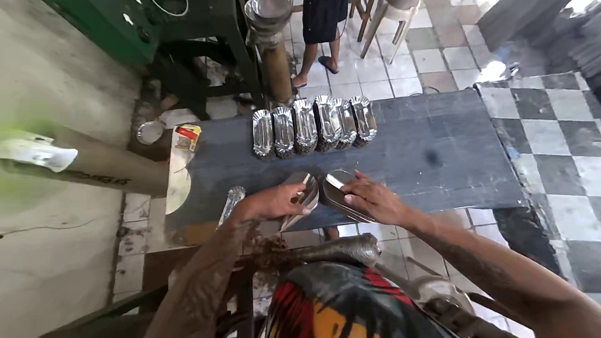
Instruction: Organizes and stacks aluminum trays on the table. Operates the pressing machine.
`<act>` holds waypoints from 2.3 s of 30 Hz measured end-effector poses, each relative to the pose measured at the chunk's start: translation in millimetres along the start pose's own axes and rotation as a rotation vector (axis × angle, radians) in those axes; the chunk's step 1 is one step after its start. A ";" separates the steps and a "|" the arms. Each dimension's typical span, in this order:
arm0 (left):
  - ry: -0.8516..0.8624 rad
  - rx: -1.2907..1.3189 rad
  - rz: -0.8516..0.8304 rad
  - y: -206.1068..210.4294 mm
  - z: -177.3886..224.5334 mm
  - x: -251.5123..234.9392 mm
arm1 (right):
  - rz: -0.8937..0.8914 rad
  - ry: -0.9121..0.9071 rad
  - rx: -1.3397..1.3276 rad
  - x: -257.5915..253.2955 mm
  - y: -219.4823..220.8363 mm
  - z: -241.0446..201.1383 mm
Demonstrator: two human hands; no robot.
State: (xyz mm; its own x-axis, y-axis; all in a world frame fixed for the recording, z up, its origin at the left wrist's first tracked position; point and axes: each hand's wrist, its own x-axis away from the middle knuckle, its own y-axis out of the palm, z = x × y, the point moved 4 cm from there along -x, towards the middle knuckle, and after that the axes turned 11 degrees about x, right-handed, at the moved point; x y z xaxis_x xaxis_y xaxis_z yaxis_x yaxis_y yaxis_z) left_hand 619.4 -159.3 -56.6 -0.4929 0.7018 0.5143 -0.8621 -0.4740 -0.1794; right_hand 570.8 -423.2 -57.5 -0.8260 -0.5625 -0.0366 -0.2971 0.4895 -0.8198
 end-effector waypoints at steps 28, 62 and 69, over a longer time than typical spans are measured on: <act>0.105 -0.118 0.188 11.5 5.7 8.3 | 0.528 0.431 -0.502 57.2 4.7 -79.5; -0.253 0.286 0.270 222.3 -198.8 -120.0 | -0.884 0.315 0.106 187.3 147.3 -9.1; -0.289 0.466 0.218 194.1 -166.1 -49.8 | -0.947 0.372 0.005 225.8 168.4 -28.1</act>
State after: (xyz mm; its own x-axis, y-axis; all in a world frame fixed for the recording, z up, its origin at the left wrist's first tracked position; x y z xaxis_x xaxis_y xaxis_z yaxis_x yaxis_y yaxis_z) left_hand 457.1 -198.0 -256.3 -0.5441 0.4195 0.7266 -0.5696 -0.8206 0.0472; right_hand 320.9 -449.1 -187.7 -0.3489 -0.4740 0.8084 -0.9051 -0.0533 -0.4219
